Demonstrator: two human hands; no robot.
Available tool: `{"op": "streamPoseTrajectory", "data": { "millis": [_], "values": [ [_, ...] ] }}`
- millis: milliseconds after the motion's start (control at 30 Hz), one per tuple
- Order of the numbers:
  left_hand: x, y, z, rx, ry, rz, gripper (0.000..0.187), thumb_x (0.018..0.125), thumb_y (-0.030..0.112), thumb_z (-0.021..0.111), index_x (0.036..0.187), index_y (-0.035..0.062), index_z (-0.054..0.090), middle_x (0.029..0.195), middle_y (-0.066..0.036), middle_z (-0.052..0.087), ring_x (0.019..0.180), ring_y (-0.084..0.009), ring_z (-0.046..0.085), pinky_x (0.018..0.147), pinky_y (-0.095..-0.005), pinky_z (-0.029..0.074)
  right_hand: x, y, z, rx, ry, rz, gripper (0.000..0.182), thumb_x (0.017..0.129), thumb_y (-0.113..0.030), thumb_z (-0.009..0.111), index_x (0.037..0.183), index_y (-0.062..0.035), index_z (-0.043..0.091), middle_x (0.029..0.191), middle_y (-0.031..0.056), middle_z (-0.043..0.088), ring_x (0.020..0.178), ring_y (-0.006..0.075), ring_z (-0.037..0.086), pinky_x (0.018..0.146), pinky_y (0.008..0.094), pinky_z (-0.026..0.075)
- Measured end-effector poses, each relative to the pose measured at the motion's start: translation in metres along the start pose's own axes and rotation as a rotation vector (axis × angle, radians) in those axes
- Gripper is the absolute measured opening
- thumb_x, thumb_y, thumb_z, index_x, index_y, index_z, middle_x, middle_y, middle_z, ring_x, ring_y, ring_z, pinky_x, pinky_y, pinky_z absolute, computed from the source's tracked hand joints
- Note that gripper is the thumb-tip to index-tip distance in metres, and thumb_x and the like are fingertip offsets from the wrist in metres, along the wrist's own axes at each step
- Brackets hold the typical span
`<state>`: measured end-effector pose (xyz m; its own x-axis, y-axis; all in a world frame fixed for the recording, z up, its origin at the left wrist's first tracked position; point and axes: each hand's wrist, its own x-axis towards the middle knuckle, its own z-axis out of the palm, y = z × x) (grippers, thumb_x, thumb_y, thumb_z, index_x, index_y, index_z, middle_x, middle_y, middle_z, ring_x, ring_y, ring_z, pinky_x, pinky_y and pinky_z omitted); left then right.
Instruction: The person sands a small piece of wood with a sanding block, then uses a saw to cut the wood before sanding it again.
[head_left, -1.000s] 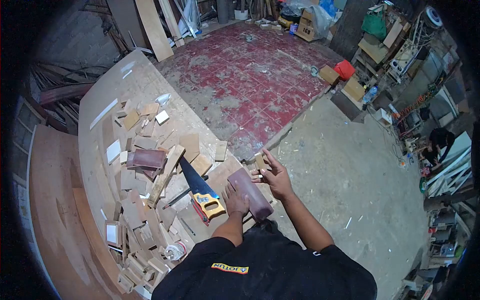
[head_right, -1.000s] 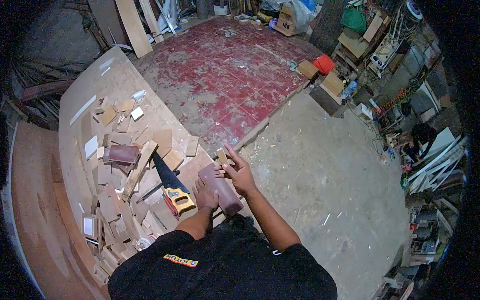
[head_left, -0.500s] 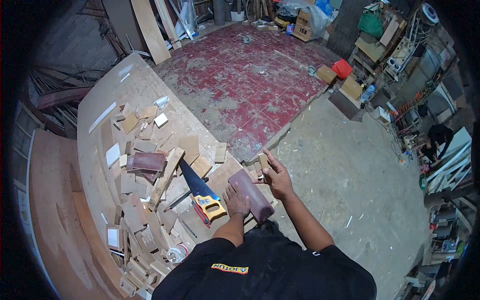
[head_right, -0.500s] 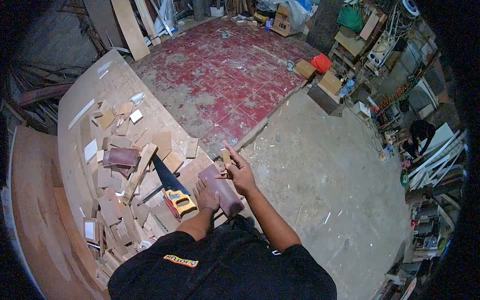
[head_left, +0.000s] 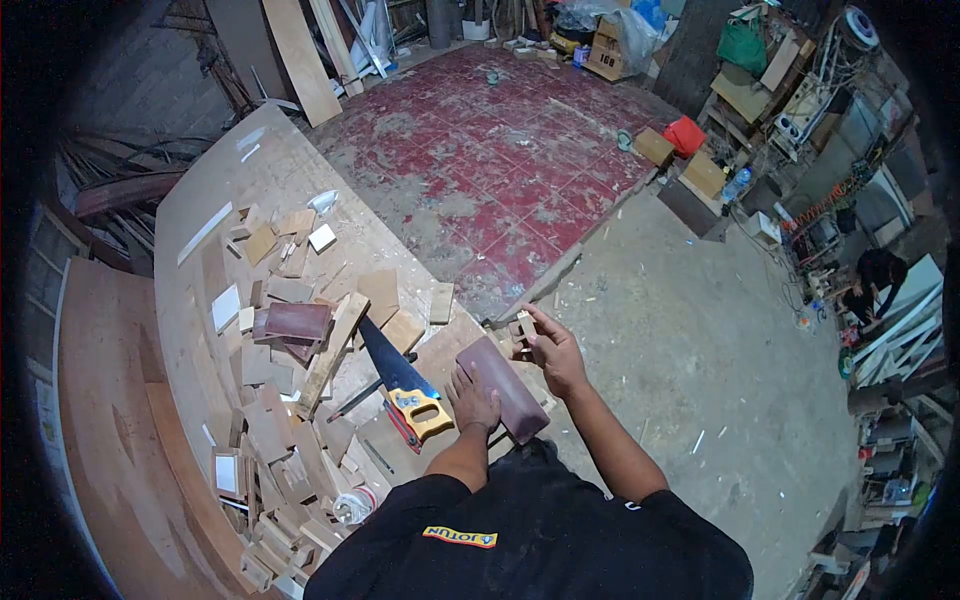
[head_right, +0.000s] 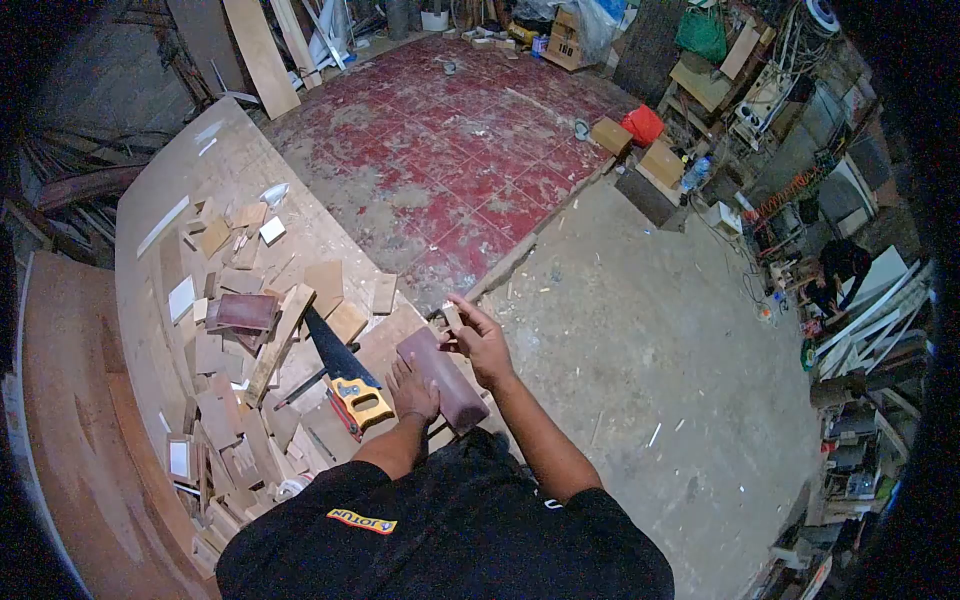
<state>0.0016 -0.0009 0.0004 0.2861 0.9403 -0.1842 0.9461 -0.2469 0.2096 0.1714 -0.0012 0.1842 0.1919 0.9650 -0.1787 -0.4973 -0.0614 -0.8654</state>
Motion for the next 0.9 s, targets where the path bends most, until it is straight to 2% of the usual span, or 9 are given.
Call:
{"op": "streamPoseTrajectory", "data": {
  "millis": [167,267,367,433,533,633,733,900],
  "values": [
    [0.0,0.001,0.0,0.006,0.007,-0.005,0.08,0.09,0.044,0.047,0.151,0.0066,0.013,0.153,-0.026,0.016,0.144,-0.0372,0.009,0.116,-0.0519,0.002,0.007,0.008,-0.008,0.009,-0.022,-0.032,0.048,0.09,-0.005,0.046,0.138,-0.0042,0.045,0.106,0.0099,0.063,0.081,0.0187,0.063,0.077,0.0353,0.054],
    [-0.001,0.002,-0.005,0.004,-0.026,-0.009,0.079,0.09,0.044,0.046,0.151,0.0066,0.013,0.153,-0.026,0.016,0.145,-0.0371,0.009,0.116,-0.052,0.003,0.006,0.007,-0.01,0.052,-0.03,-0.006,0.046,0.088,-0.006,0.047,0.134,-0.0035,0.047,0.105,0.0115,0.063,0.08,0.0193,0.063,0.071,0.034,0.053],
    [0.0,0.001,-0.001,-0.001,-0.023,-0.009,0.079,0.09,0.045,0.045,0.151,0.0066,0.012,0.154,-0.026,0.015,0.145,-0.037,0.009,0.116,-0.052,0.002,0.007,0.007,-0.013,0.017,-0.046,0.007,0.043,0.087,-0.008,0.044,0.13,-0.0041,0.046,0.096,0.0103,0.061,0.072,0.0182,0.061,0.065,0.0337,0.051],
    [0.0,0.001,-0.002,0.009,-0.034,-0.006,0.079,0.091,0.045,0.045,0.151,0.0069,0.012,0.154,-0.026,0.014,0.145,-0.0371,0.008,0.116,-0.052,0.002,0.007,0.005,-0.012,0.149,-0.059,0.087,0.045,0.085,-0.011,0.04,0.129,-0.0051,0.045,0.087,0.0086,0.057,0.062,0.0171,0.055,0.063,0.0357,0.05],
    [0.0,0.001,-0.003,0.002,-0.028,-0.01,0.079,0.091,0.045,0.045,0.152,0.0071,0.012,0.154,-0.026,0.015,0.145,-0.0371,0.008,0.116,-0.0518,0.002,0.005,-0.001,-0.01,0.297,-0.057,0.169,0.047,0.084,-0.013,0.038,0.13,-0.0067,0.045,0.082,0.0079,0.053,0.054,0.0163,0.048,0.061,0.0366,0.049],
    [-0.001,0.002,-0.003,-0.003,-0.023,-0.014,0.079,0.09,0.044,0.045,0.152,0.007,0.013,0.154,-0.025,0.015,0.145,-0.0369,0.008,0.116,-0.0514,0.002,0.007,-0.001,-0.016,0.405,-0.173,0.21,0.046,0.084,-0.017,0.04,0.13,-0.0101,0.045,0.082,0.009,0.052,0.051,0.0163,0.047,0.061,0.0376,0.049],
    [-0.001,0.001,-0.001,0.007,-0.008,-0.009,0.079,0.09,0.044,0.046,0.151,0.007,0.013,0.154,-0.025,0.015,0.145,-0.0365,0.008,0.117,-0.051,0.002,0.008,0.001,-0.017,0.445,-0.189,0.224,0.046,0.084,-0.018,0.041,0.13,-0.0145,0.045,0.081,0.009,0.051,0.049,0.0157,0.045,0.059,0.0384,0.049],
    [0.001,0.002,-0.002,-0.002,-0.03,-0.022,0.079,0.09,0.043,0.047,0.152,0.0071,0.013,0.154,-0.024,0.016,0.145,-0.0363,0.009,0.117,-0.051,0.002,0.009,0.007,-0.019,0.421,-0.207,0.205,0.042,0.086,-0.02,0.042,0.127,-0.0165,0.045,0.082,0.0098,0.051,0.048,0.0154,0.045,0.054,0.0381,0.049]
  ]
}}
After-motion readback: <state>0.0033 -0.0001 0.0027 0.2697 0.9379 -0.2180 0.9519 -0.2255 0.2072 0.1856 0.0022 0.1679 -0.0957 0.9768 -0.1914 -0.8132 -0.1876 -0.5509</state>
